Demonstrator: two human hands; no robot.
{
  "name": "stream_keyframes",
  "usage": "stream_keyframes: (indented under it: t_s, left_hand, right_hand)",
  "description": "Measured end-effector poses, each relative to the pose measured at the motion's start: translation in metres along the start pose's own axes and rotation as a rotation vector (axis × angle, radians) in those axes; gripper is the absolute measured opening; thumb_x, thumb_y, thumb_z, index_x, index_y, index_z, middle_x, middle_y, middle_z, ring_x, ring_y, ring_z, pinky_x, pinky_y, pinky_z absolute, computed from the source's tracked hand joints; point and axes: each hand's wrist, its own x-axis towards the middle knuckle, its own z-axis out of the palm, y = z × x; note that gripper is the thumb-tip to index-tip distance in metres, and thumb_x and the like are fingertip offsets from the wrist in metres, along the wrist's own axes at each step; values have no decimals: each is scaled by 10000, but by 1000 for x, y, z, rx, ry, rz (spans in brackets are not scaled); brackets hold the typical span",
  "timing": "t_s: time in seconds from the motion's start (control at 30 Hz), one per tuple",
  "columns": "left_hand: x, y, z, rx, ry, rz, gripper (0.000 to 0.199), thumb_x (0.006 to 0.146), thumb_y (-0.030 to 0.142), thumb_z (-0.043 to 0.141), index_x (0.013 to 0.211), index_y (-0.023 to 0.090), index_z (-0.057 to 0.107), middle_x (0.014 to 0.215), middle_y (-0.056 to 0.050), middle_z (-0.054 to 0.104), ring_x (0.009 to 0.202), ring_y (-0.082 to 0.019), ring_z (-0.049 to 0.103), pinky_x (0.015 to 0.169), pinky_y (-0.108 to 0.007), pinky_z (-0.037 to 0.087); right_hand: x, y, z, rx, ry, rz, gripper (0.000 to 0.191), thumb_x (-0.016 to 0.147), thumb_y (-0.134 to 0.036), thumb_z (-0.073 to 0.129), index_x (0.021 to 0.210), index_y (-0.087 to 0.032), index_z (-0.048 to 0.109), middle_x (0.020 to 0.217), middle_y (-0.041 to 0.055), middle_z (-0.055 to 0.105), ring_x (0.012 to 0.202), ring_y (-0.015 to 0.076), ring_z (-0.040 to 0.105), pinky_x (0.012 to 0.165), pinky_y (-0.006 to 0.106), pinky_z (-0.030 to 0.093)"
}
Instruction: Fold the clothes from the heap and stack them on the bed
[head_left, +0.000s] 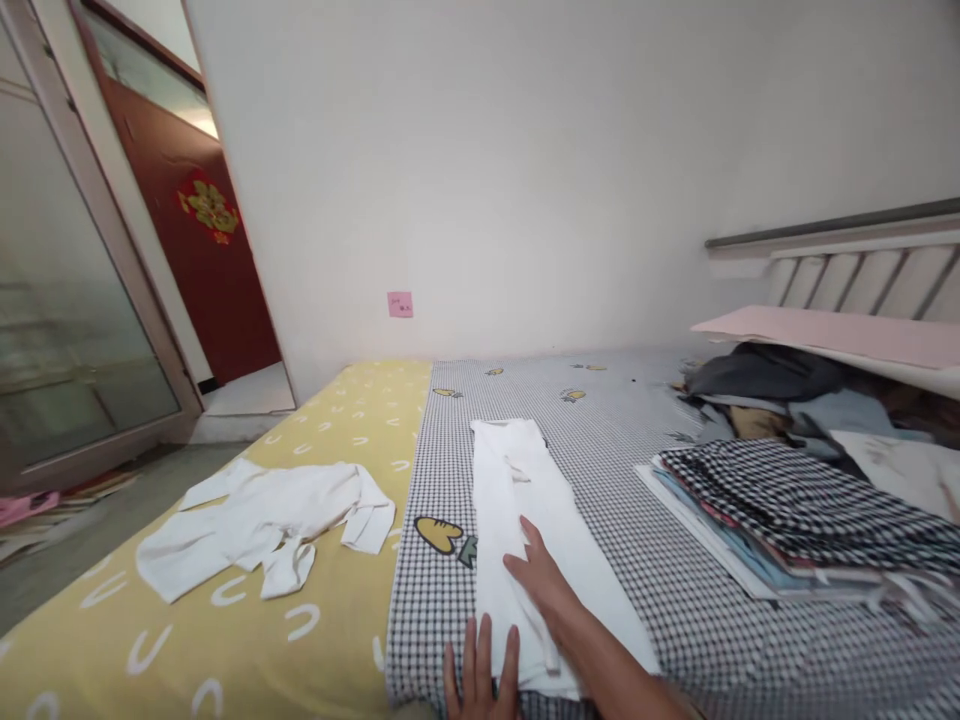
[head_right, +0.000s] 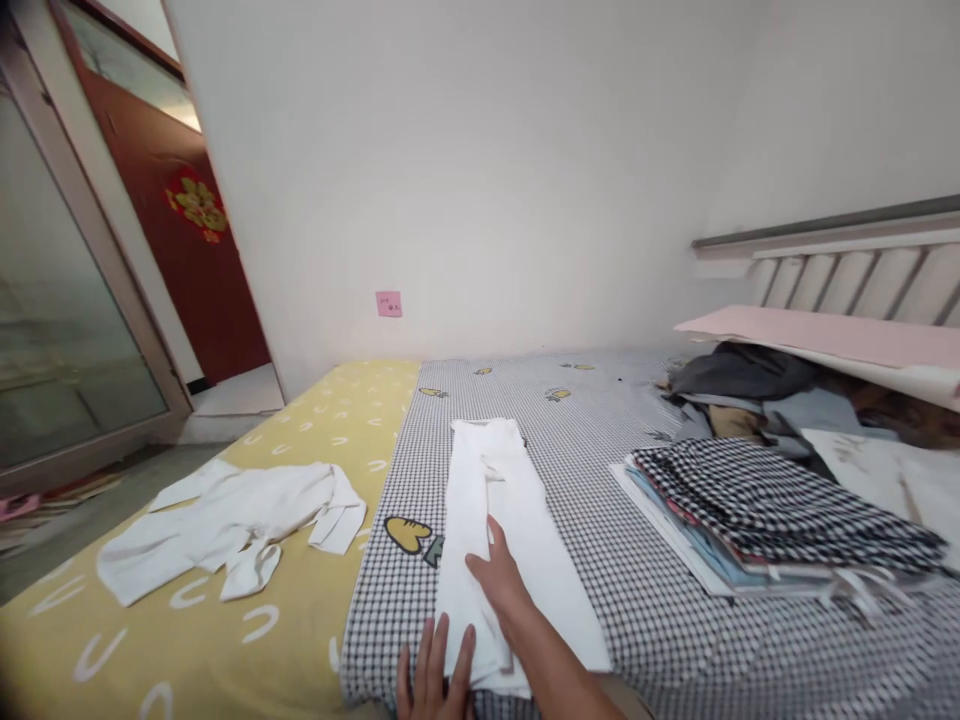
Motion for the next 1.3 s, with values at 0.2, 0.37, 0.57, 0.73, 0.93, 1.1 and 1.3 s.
stream_keyframes:
  t_s: [0.2, 0.37, 0.57, 0.73, 0.93, 1.1, 1.3]
  left_hand:
    - [-4, -1, -29, -23, -12, 73, 806, 854, 63, 490, 1548, 370, 217, 1601, -72, 369, 1472, -301, 338, 1186, -610, 275]
    - [-6, -3, -55, -61, -28, 91, 678, 883, 23, 419, 1486, 334, 414, 1516, -90, 498, 1443, -244, 392, 1209, -549, 263]
    - [-1, 1, -59, -4, 0, -20, 653, 895, 69, 463, 1491, 330, 408, 1530, -108, 471, 1470, -300, 336, 1188, -610, 251]
    - [4, -11, -54, -23, 41, 125, 643, 916, 168, 485, 1516, 352, 347, 1563, -65, 436, 1500, -270, 276, 1206, -582, 227]
    - [98, -76, -67, 18, 94, -24, 471, 963, 233, 384, 1409, 286, 528, 1533, -86, 471, 1455, -237, 361, 1214, -539, 233]
    - [144, -125, -40, 101, -133, -165, 469, 961, 206, 333, 1344, 255, 600, 1446, -101, 574, 1351, -279, 495, 1120, -593, 351]
    - [125, -135, -4, 162, -73, -141, 485, 936, 243, 377, 1377, 283, 575, 1430, -66, 595, 1322, -274, 510, 1140, -580, 311]
  right_hand:
    - [-91, -5, -43, -287, -216, -83, 504, 744, -313, 604, 1242, -250, 647, 1052, 41, 748, 920, 219, 691, 792, 323, 535]
    - [-134, -12, -107, -265, 9, -49, 396, 856, -451, 457, 1056, -220, 710, 848, 54, 734, 624, 198, 655, 620, 324, 507]
    - [-137, -4, -149, -837, 223, -358, 525, 762, -355, 586, 1280, -294, 646, 1485, 68, 515, 1372, 313, 437, 1134, 503, 324]
    - [-120, -10, -130, -653, 27, -344, 513, 849, -513, 538, 1317, -322, 627, 1408, 69, 596, 1318, 308, 506, 1143, 496, 333]
    - [-41, -40, -95, -16, -64, -47, 449, 791, -471, 606, 1178, -249, 658, 1127, 80, 698, 893, 219, 694, 801, 368, 547]
    - [40, -41, -56, 166, 63, 263, 275, 751, -310, 658, 1008, -211, 650, 1000, 72, 689, 765, 182, 682, 650, 316, 550]
    - [126, -37, -23, 389, 83, 332, 251, 790, -316, 662, 1008, -193, 647, 946, 80, 746, 893, 221, 717, 764, 325, 595]
